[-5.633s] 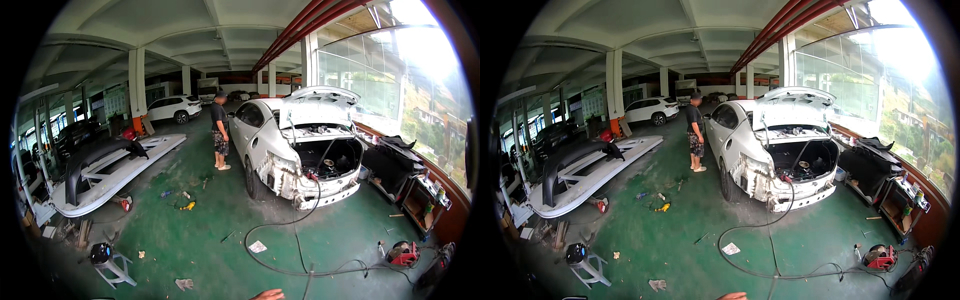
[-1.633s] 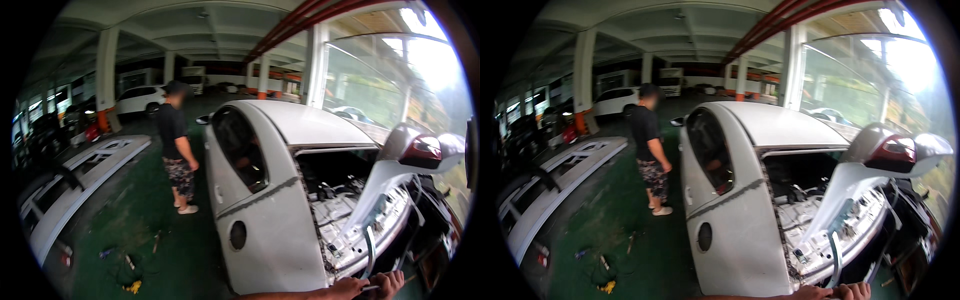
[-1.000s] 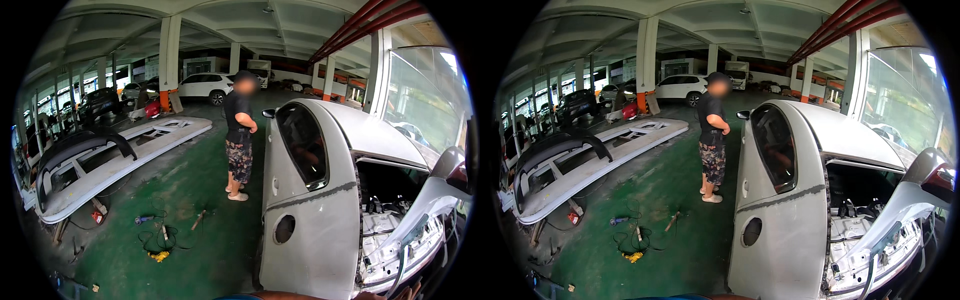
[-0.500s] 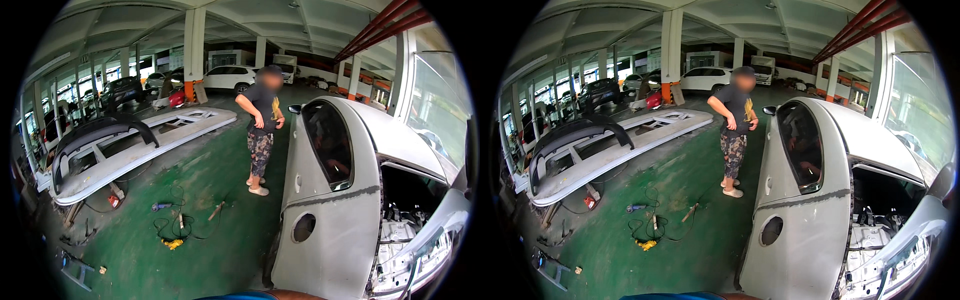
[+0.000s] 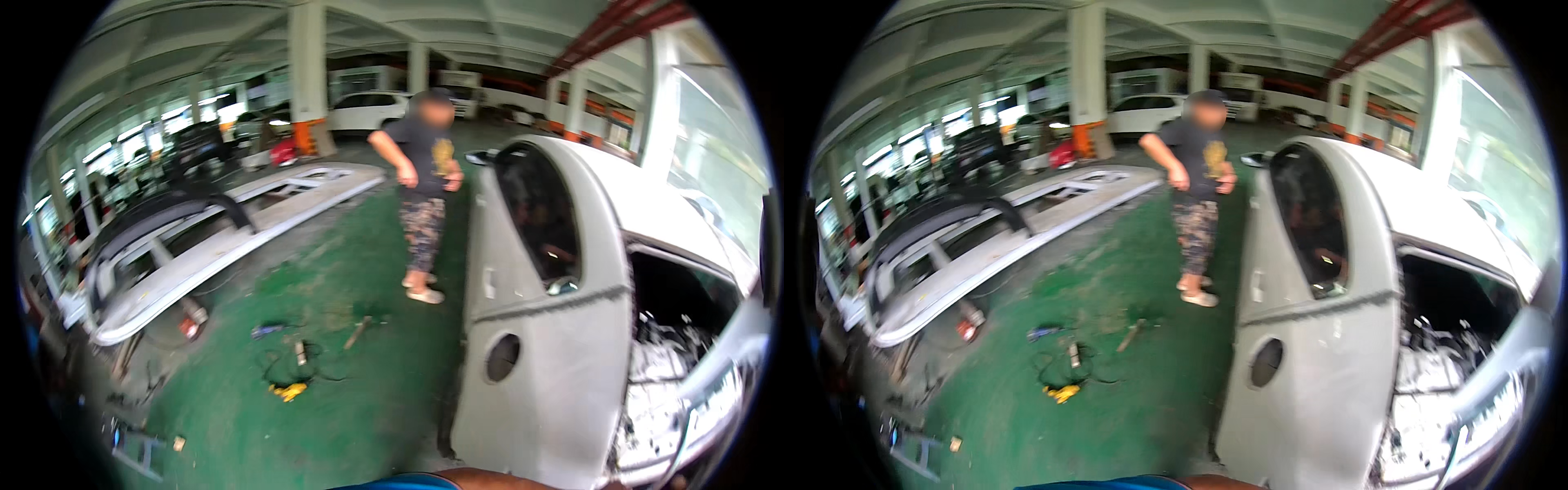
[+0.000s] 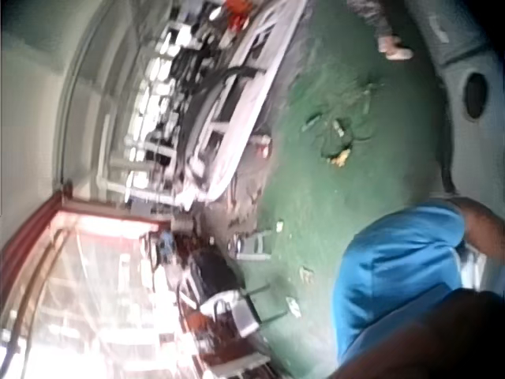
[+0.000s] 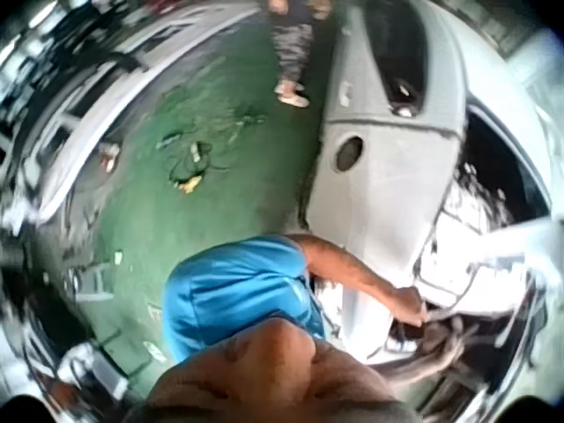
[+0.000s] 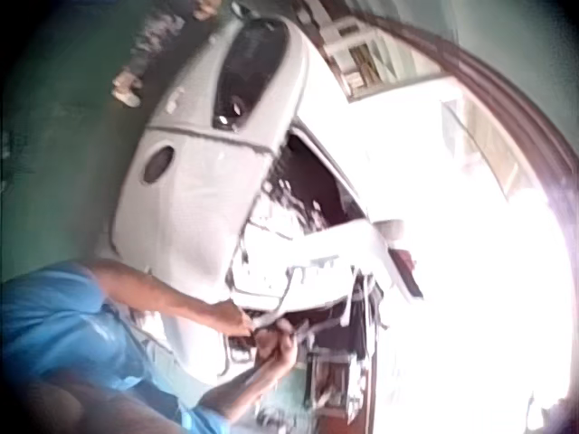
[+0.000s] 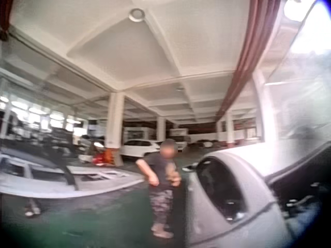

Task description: The person aligns a white car fender with the front body, then uses a metal bar to tap and adjust the panel. The person welds the fender to the car body using a welding torch, producing sparks and bright flashes.

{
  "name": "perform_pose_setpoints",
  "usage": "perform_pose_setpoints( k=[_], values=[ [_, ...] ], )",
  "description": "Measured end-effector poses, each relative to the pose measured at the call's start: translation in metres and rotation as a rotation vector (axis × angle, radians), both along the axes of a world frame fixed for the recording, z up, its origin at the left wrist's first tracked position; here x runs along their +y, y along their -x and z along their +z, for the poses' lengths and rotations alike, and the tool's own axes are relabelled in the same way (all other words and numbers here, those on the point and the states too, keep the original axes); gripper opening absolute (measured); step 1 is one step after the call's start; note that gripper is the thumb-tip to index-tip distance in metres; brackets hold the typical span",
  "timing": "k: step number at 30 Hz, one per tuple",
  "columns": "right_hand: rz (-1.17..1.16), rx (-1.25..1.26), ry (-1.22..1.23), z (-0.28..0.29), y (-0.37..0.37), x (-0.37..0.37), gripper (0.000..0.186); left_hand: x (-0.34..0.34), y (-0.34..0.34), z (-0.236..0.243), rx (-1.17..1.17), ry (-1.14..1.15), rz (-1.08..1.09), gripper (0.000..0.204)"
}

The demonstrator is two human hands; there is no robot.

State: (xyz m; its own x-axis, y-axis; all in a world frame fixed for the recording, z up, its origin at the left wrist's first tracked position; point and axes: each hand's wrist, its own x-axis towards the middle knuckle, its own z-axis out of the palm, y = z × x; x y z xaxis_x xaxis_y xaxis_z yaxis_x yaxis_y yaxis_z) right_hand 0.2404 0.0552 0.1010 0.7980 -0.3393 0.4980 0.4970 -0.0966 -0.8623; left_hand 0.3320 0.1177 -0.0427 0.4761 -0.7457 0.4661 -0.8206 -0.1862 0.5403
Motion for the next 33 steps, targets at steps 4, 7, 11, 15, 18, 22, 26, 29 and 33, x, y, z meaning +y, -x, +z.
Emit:
perform_pose_setpoints(
  k=[4,7,11,15,18,22,26,29,33],
  values=[
    [-0.026,0.351,0.166,0.047,0.0,-0.007,0.015,-0.004,-0.013,-0.006,0.154,0.065,0.022,0.024],
    [0.136,0.556,0.299,0.067,0.004,-0.023,0.018,0.02,0.001,0.018,-0.02,0.184,0.069,0.015],
    [-0.157,0.063,1.369,0.069,0.003,-0.025,0.023,0.028,0.001,0.028,-0.049,0.152,0.056,0.016],
    [-0.845,-0.173,1.306,0.028,-0.003,-0.011,0.024,0.019,0.009,0.027,-0.081,0.17,0.164,0.018],
    [-1.135,-0.224,0.971,0.003,-0.015,0.02,0.02,0.017,0.013,0.031,-0.102,0.185,0.2,0.02],
    [-0.918,-0.331,0.773,-0.019,-0.013,0.017,0.028,0.029,0.013,0.027,-0.047,0.213,0.188,0.02],
    [-0.552,-0.627,0.215,-0.044,-0.037,0.026,0.04,0.032,0.009,0.031,0.024,0.212,0.176,0.018],
    [-0.471,-0.653,-0.12,-0.048,-0.038,0.037,0.037,0.033,0.007,0.022,0.03,0.235,0.169,0.019],
    [-0.281,-0.504,-0.53,-0.052,-0.021,-0.004,0.04,0.033,0.011,0.028,-0.062,0.213,0.186,0.019]
  ],
)
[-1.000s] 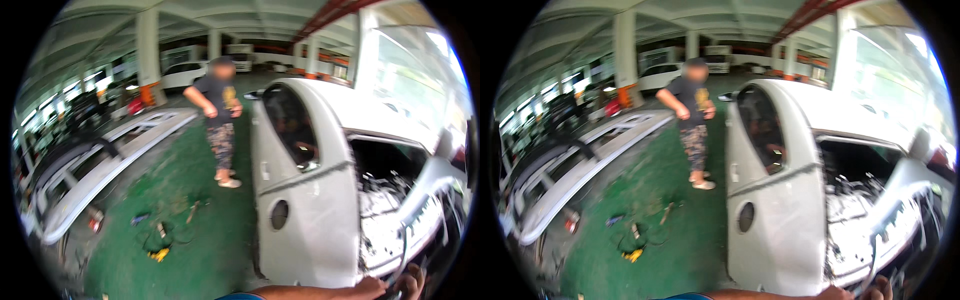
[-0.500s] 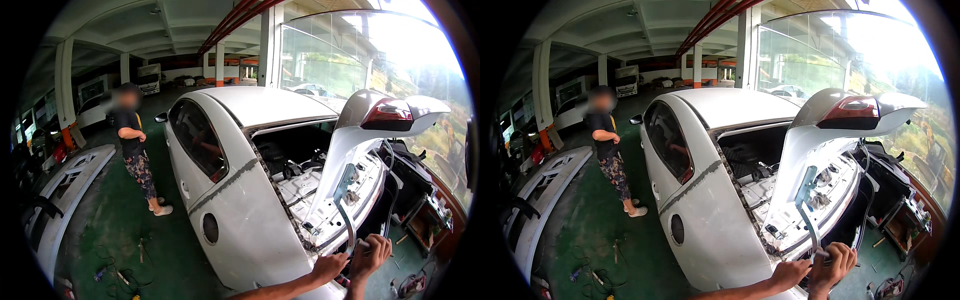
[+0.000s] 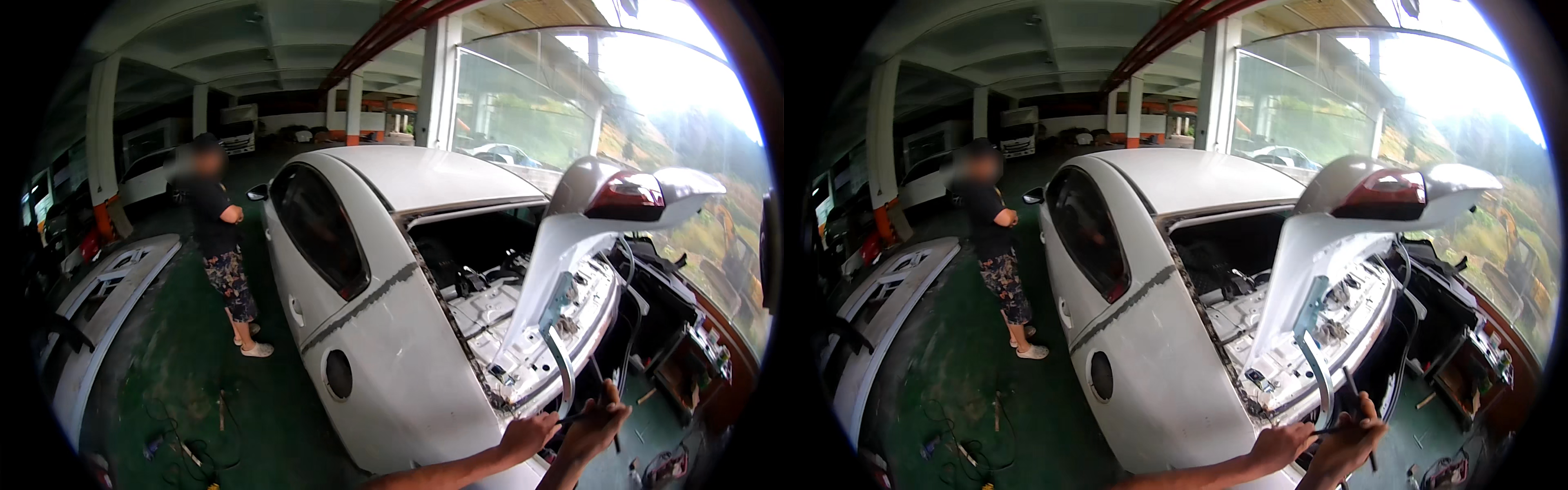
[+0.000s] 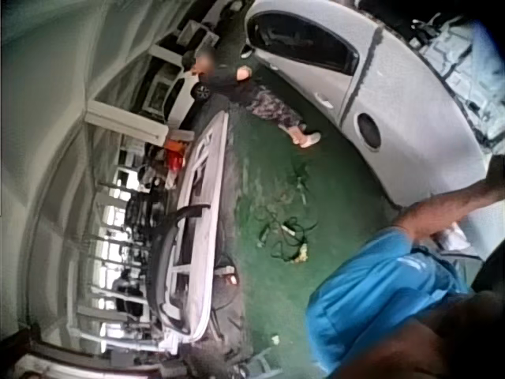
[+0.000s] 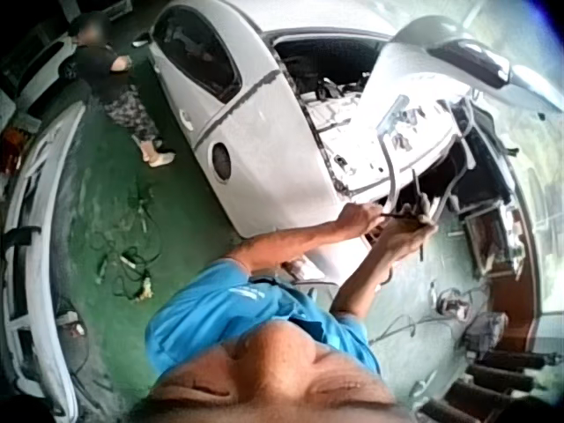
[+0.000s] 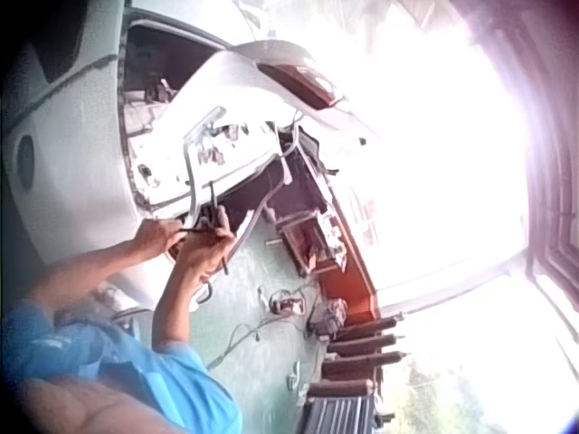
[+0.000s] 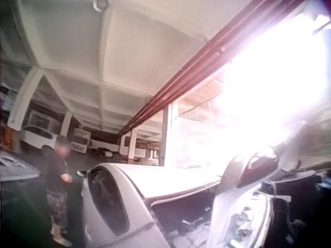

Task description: The person aligns a white car fender with the front body, then uses a metal bar to tap and adjust the panel. The person welds the fender to the car body using a welding torch, producing sparks and bright flashes.

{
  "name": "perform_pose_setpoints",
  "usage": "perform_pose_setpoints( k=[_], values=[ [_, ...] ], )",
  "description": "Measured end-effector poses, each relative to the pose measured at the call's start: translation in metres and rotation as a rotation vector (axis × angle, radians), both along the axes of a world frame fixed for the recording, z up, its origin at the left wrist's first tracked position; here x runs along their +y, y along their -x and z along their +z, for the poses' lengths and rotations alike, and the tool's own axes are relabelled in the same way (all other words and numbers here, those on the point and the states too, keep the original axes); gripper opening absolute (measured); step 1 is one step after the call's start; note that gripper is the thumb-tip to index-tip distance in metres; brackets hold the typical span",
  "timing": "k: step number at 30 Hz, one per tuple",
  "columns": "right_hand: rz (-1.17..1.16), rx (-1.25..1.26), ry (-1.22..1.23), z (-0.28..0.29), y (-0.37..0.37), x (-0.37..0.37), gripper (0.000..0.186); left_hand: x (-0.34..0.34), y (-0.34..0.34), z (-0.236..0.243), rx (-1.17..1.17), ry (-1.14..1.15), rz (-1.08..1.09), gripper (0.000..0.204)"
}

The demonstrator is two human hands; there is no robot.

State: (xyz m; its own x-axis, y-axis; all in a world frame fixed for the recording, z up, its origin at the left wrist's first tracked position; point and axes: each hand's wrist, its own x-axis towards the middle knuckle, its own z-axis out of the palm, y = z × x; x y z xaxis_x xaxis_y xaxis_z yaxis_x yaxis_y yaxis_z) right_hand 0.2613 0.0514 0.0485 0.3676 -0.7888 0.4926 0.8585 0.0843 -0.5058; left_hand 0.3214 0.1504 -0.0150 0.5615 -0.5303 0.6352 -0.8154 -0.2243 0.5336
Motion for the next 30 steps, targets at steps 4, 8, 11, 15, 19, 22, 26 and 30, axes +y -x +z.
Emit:
perform_pose_setpoints(
  k=[4,8,11,15,19,22,26,30],
  values=[
    [0.419,-0.043,-0.053,0.017,0.0,-0.011,0.039,-0.005,-0.005,0.002,0.127,-0.094,-0.074,0.023],
    [0.337,0.254,-0.153,0.038,-0.009,0.014,0.047,0.011,-0.016,0.002,0.064,-0.117,0.016,0.016],
    [0.05,0.135,-0.295,0.045,-0.009,0.036,0.048,0.003,-0.01,0.007,-0.069,-0.066,0.045,0.014],
    [0.116,0.209,-0.192,0.048,0.004,0.02,0.036,0.0,-0.005,0.008,-0.047,-0.074,-0.001,0.014],
    [1.007,0.714,0.304,0.089,0.02,-0.019,0.034,0.016,-0.007,0.011,-0.014,-0.23,-0.076,0.02],
    [0.948,0.958,0.622,0.117,0.017,-0.034,0.034,0.016,-0.011,0.013,0.014,-0.227,-0.145,0.018],
    [-0.118,1.204,1.75,0.131,0.02,-0.025,0.028,0.007,-0.016,0.008,-0.003,-0.185,-0.077,0.018],
    [-0.326,0.343,1.864,0.096,0.02,-0.008,0.013,0.006,-0.023,-0.019,0.04,0.029,0.02,0.026]
  ],
)
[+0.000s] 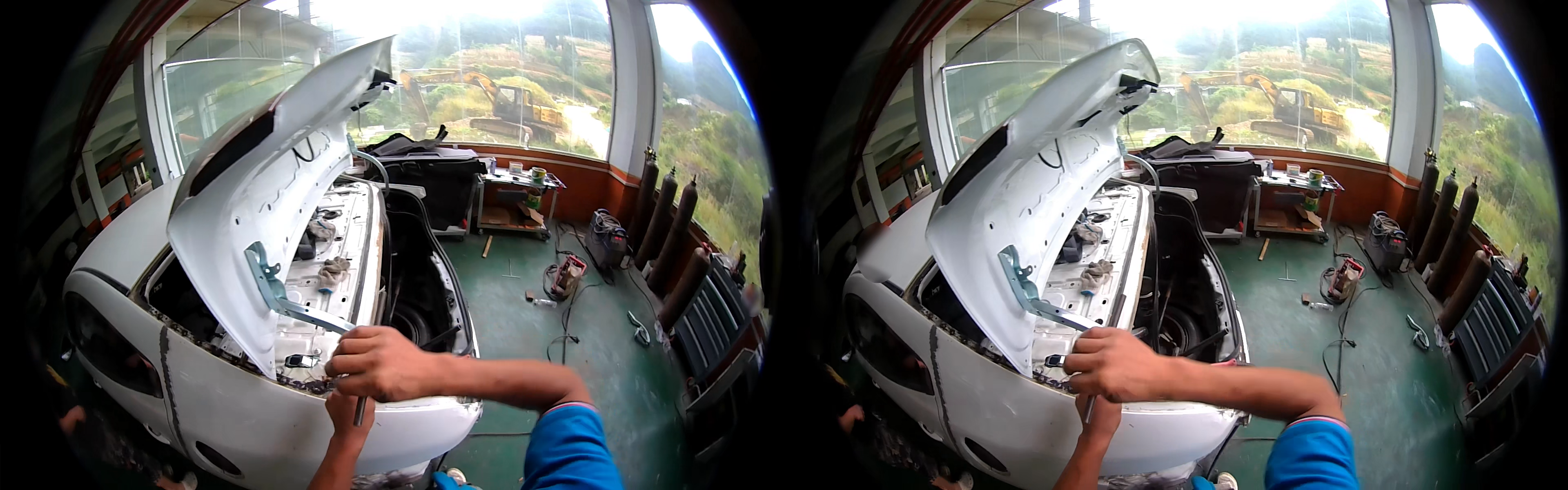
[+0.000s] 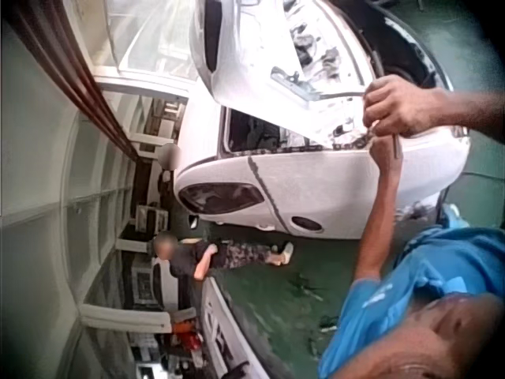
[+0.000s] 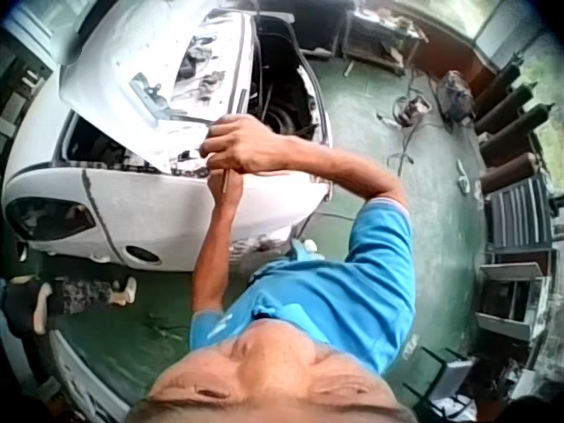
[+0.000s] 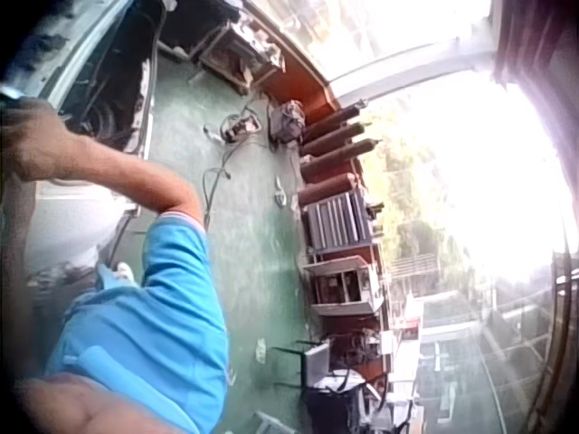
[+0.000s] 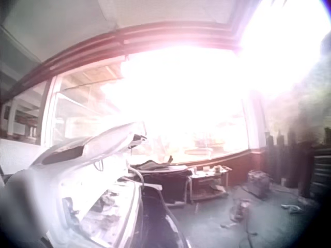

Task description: The person aligns a white car fender with the front body, then uses a metal bar to tap and adjust the panel. The person welds the fender to the car body using a welding torch, producing sparks and bright flashes.

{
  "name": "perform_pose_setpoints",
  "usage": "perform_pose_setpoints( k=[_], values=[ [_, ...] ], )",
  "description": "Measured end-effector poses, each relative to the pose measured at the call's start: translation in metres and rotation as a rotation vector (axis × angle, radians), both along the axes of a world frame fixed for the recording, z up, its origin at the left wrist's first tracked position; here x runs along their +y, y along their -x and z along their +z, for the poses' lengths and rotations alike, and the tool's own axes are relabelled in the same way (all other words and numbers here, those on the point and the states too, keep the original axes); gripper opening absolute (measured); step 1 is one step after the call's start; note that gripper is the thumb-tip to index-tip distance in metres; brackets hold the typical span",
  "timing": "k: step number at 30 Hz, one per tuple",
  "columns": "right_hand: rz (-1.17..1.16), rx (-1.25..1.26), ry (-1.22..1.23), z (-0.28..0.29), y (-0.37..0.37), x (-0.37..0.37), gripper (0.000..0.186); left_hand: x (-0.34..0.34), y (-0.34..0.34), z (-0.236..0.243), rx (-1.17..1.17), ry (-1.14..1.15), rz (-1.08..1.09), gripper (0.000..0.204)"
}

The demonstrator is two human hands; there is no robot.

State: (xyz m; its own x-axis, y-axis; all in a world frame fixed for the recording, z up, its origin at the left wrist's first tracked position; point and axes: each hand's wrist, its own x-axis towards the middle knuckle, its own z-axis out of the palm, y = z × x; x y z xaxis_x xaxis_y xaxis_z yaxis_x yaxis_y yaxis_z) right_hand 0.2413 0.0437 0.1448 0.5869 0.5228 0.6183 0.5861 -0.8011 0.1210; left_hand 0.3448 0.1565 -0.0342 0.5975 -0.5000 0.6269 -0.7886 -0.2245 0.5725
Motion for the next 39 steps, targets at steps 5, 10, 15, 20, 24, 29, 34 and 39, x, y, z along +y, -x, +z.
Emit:
perform_pose_setpoints(
  k=[5,10,15,20,24,29,34,39],
  values=[
    [-0.176,-0.395,-0.844,-0.063,-0.013,0.036,0.033,-0.001,0.019,0.031,-0.076,-0.218,0.092,0.023],
    [0.214,-0.193,-1.547,-0.099,-0.039,0.04,0.045,0.01,-0.004,0.022,-0.038,-0.114,-0.096,0.017],
    [0.538,0.516,-1.933,-0.062,-0.016,-0.027,0.04,0.009,0.015,0.049,0.082,-0.282,-0.209,0.021],
    [0.113,0.884,-1.245,0.01,-0.012,-0.027,0.029,0.015,0.006,0.07,0.125,-0.344,-0.287,0.018],
    [-0.533,0.698,-0.049,0.044,0.009,-0.037,0.02,-0.002,0.007,0.07,0.212,-0.487,-0.383,0.026],
    [-0.167,-0.171,-0.162,-0.008,-0.008,-0.007,0.028,0.024,-0.016,0.074,0.15,-0.367,-0.387,0.018],
    [-0.086,-0.336,-1.327,-0.073,-0.028,0.02,0.038,0.01,-0.003,0.067,0.205,-0.272,-0.293,0.019],
    [0.288,0.227,-1.852,-0.072,-0.024,0.003,0.054,0.012,-0.006,0.073,0.14,-0.291,-0.32,0.021]
  ],
)
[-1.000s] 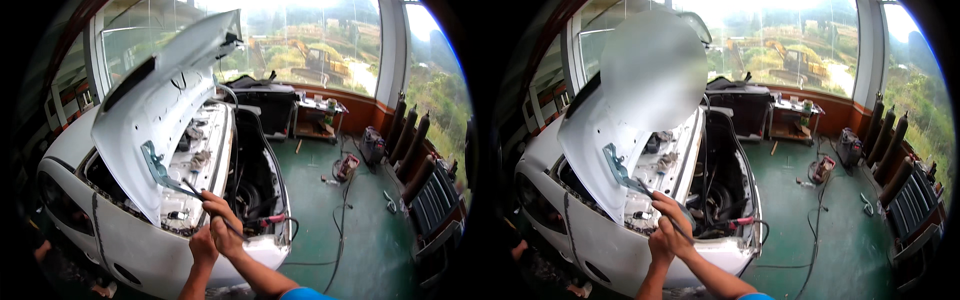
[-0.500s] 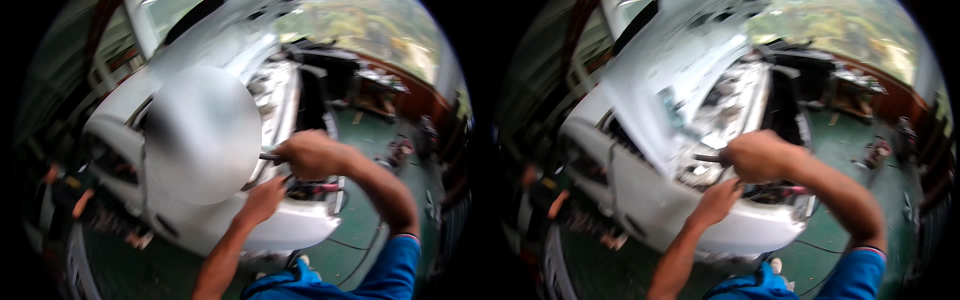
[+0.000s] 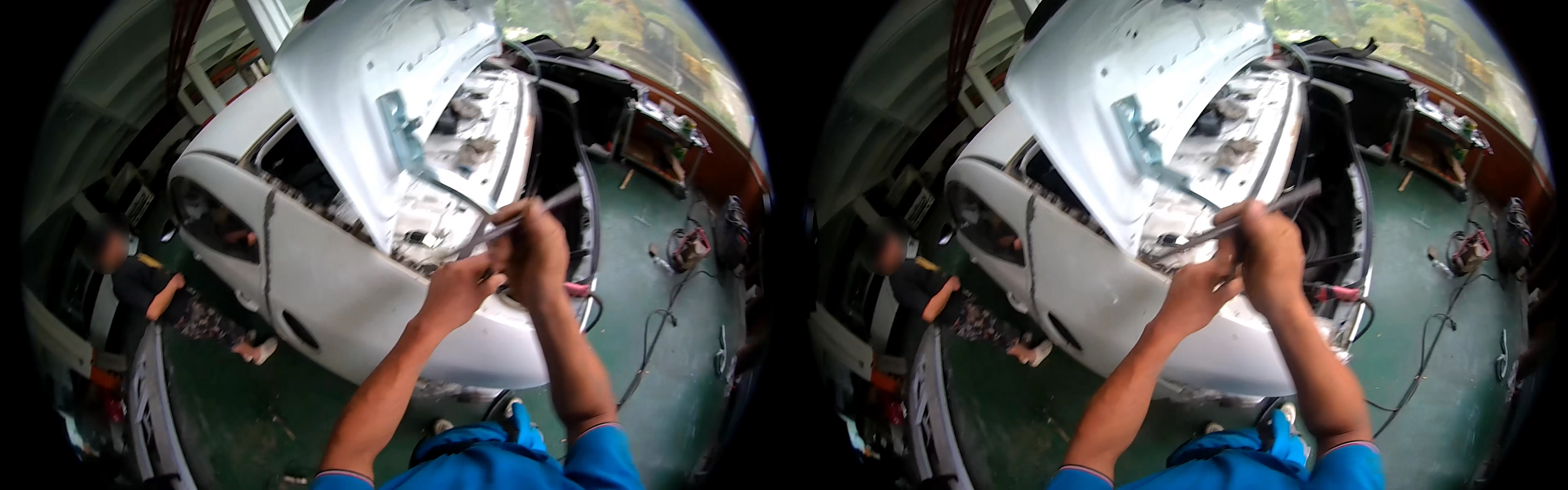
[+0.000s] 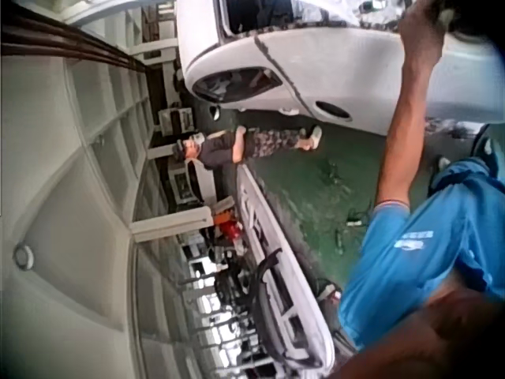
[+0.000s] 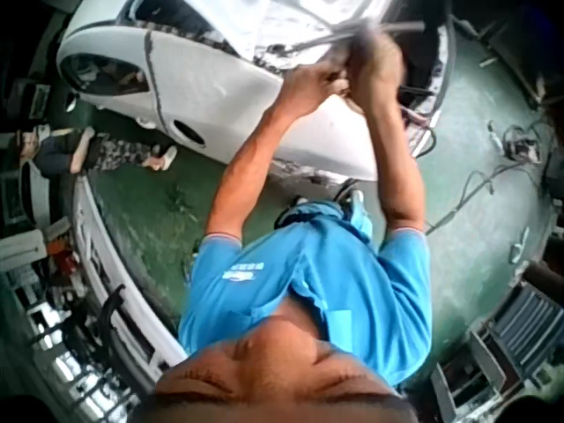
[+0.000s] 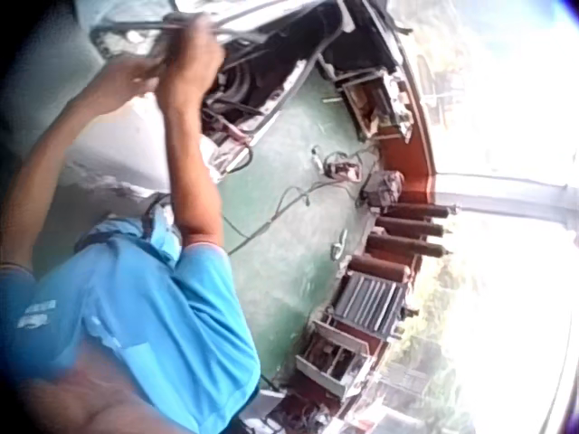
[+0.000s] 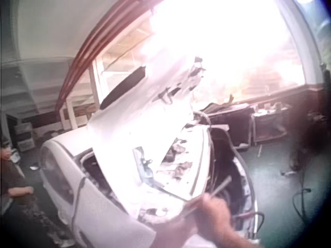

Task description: The person aligns a white car fender with the front body, then uses a metal bar to tap and adjust the panel. The person welds the fender to the car body using a welding torch, producing sparks and bright flashes.

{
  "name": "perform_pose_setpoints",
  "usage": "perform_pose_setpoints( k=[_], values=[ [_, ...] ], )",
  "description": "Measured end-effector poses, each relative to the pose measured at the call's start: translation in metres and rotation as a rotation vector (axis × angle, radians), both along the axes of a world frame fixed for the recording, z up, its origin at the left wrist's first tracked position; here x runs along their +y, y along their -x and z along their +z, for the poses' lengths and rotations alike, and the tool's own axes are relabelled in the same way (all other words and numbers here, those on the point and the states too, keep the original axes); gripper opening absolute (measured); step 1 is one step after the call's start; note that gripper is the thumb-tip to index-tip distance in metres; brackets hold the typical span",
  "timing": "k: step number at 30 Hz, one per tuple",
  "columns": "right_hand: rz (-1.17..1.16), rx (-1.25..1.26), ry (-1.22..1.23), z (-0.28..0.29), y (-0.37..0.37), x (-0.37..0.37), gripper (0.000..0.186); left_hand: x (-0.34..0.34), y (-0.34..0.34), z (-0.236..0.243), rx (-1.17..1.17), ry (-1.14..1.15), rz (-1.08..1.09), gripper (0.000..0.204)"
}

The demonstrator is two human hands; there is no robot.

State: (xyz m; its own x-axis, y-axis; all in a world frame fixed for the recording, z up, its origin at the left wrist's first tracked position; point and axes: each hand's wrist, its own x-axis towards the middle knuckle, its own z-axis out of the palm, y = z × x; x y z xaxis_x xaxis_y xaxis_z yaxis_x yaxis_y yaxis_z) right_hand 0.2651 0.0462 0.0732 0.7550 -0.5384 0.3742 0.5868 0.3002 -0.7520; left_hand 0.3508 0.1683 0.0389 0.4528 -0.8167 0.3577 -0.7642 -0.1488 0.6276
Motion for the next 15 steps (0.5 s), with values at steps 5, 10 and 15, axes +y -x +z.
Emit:
perform_pose_setpoints(
  k=[5,10,15],
  values=[
    [0.562,0.135,0.265,0.02,-0.008,-0.032,0.077,0.007,-0.01,0.002,-0.003,-0.291,-0.111,0.022],
    [0.305,0.229,0.255,0.008,0.001,-0.045,0.074,0.004,-0.012,-0.008,-0.009,-0.103,-0.033,0.018],
    [0.21,0.245,0.256,-0.041,0.027,-0.041,0.056,-0.005,-0.009,-0.021,-0.228,0.109,0.05,0.016]
  ],
)
